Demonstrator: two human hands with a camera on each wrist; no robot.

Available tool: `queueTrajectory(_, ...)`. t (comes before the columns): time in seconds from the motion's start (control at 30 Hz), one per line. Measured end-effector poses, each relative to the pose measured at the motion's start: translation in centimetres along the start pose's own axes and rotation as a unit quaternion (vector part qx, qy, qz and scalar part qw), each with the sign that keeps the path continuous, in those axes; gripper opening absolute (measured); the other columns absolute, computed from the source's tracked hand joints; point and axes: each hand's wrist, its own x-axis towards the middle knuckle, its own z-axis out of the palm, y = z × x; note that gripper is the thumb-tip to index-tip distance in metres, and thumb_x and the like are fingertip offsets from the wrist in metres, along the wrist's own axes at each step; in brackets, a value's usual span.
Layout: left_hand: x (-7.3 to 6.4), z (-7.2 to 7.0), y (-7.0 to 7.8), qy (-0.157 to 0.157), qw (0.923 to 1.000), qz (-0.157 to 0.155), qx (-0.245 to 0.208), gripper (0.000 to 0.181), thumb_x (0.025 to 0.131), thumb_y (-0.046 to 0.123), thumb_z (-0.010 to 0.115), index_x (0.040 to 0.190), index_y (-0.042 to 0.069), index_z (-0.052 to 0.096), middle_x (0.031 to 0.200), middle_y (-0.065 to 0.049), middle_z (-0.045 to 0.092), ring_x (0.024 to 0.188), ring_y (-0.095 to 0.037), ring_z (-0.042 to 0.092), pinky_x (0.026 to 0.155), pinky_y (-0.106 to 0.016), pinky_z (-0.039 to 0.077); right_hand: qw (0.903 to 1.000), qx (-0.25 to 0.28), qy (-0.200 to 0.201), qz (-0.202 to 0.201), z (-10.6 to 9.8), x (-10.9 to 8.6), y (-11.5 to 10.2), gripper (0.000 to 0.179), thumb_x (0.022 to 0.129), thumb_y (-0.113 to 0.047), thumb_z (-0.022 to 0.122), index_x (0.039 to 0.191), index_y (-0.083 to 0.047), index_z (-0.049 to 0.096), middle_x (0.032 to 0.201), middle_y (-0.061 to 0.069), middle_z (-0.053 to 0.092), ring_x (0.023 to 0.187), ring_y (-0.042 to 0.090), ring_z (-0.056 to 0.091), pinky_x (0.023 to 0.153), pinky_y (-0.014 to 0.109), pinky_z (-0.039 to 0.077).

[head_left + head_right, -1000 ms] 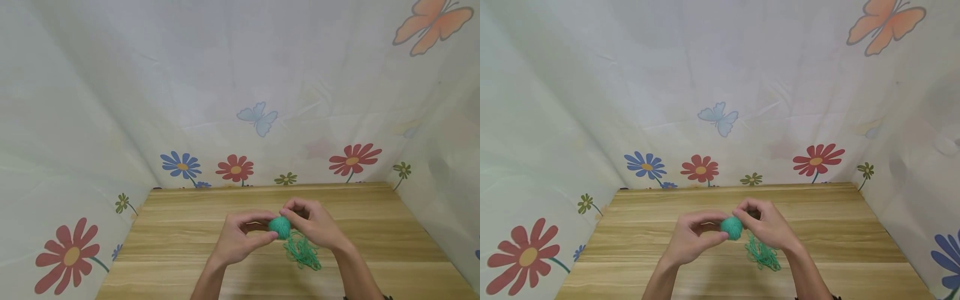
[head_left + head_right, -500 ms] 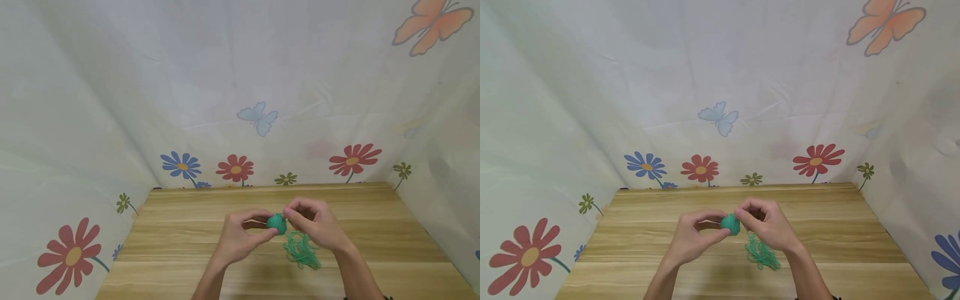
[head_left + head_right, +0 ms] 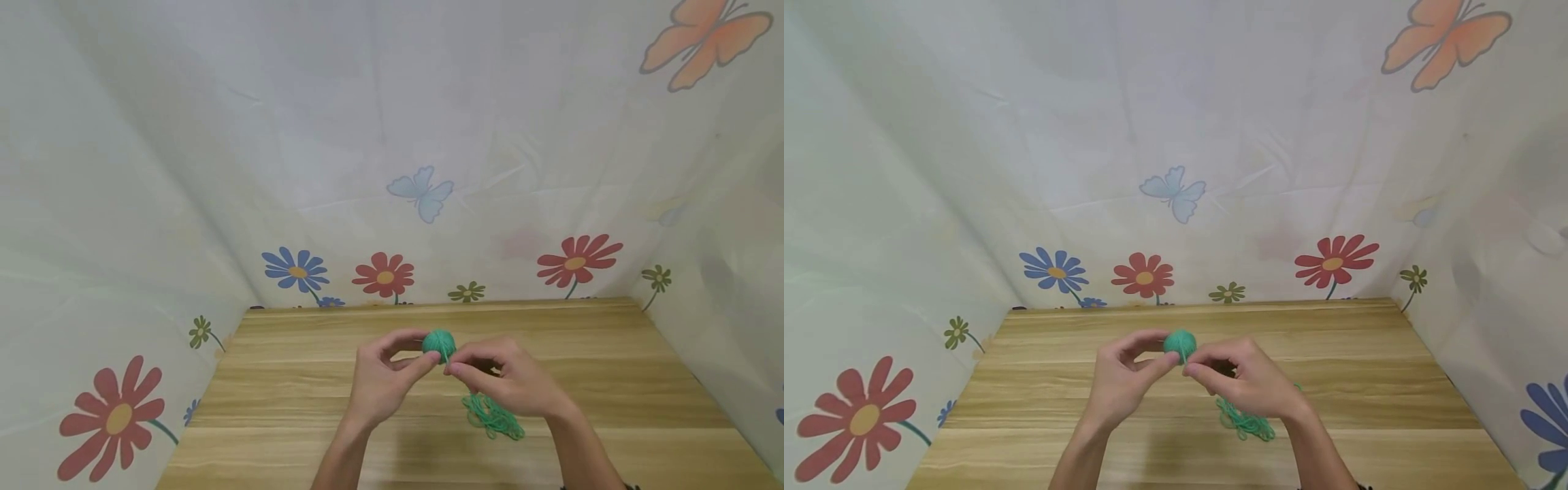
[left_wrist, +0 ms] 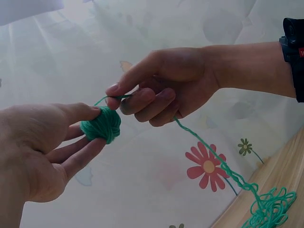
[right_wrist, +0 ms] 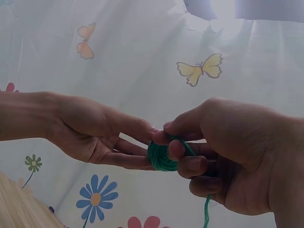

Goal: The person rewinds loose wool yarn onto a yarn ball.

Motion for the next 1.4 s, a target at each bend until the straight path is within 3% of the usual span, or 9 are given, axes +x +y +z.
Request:
queueTrajectory(0.27,-0.01,-0.34,-0.38,0.007,0.9997,0.002,-0.023,0.029,0.089,0.006,0.080,0.117,0.000,0.074,0.109,-0.018,0.074,0.102,-0.033,0.069,0.083,-0.044,0.064,0.9977,0.013,-0.065,0.015,0.31,-0.03,0.05,0.026,0.099,0.005,0.062,0.105,-0.016,0.076,0.065,-0.002,0.054,0.056,0.001,0.047,0.050,0.013,0.045)
queueTrajectory(0.57,-0.15,-0.36,-0.53,0.010,0.9994,0.000,-0.032,0.028,0.090,0.002,0.078,0.117,0.000,0.073,0.109,-0.018,0.074,0.103,-0.036,0.068,0.085,-0.044,0.063,0.9985,0.036,-0.040,0.011,0.18,-0.45,0.17,0.033,0.095,0.018,0.058,0.100,-0.010,0.074,0.064,0.003,0.057,0.052,0.007,0.047,0.042,0.018,0.043)
queueTrajectory(0.73,-0.39,-0.26,-0.65,0.015,0.9991,0.004,-0.038,0.028,0.090,0.002,0.078,0.117,0.000,0.074,0.109,-0.020,0.073,0.102,-0.036,0.068,0.086,-0.043,0.063,0.9952,0.028,-0.091,0.024,0.45,-0.41,0.17,0.027,0.099,0.008,0.060,0.102,-0.014,0.075,0.062,0.001,0.054,0.055,0.000,0.045,0.049,0.012,0.043)
queueTrajectory(0.87,-0.64,-0.20,-0.79,-0.004,0.9985,0.007,-0.054,0.028,0.090,-0.001,0.076,0.118,-0.002,0.072,0.109,-0.024,0.072,0.101,-0.036,0.068,0.086,-0.044,0.063,0.9919,0.018,-0.113,0.056,0.67,-0.48,0.19,0.021,0.103,-0.001,0.060,0.104,-0.016,0.076,0.062,0.004,0.056,0.056,-0.001,0.047,0.052,0.015,0.048)
queueTrajectory(1.03,-0.76,-0.19,-0.76,-0.060,0.9948,0.024,-0.078,0.030,0.091,-0.005,0.074,0.120,-0.009,0.069,0.113,-0.026,0.069,0.102,-0.036,0.066,0.084,-0.047,0.063,0.9903,0.008,-0.078,0.114,0.44,-0.67,0.44,0.020,0.102,-0.004,0.063,0.100,-0.016,0.078,0.062,0.006,0.059,0.055,0.005,0.052,0.051,0.019,0.051)
queueTrajectory(1.2,-0.73,-0.35,-0.58,-0.100,0.9907,0.025,-0.090,0.031,0.089,-0.006,0.075,0.118,-0.012,0.068,0.113,-0.027,0.068,0.102,-0.032,0.067,0.084,-0.045,0.063,0.9885,-0.016,-0.028,0.148,0.02,-0.68,0.51,0.023,0.104,-0.003,0.060,0.088,-0.016,0.070,0.066,0.001,0.058,0.056,0.012,0.053,0.049,0.020,0.049)
queueTrajectory(1.4,-0.70,-0.64,-0.51,-0.132,0.9881,0.015,-0.078,0.031,0.088,-0.006,0.076,0.118,-0.010,0.069,0.111,-0.028,0.069,0.097,-0.027,0.069,0.083,-0.043,0.064,0.9779,-0.008,0.026,0.207,-0.22,-0.51,0.15,0.017,0.106,-0.012,0.059,0.095,-0.013,0.071,0.077,0.001,0.066,0.063,0.016,0.058,0.056,0.029,0.058)
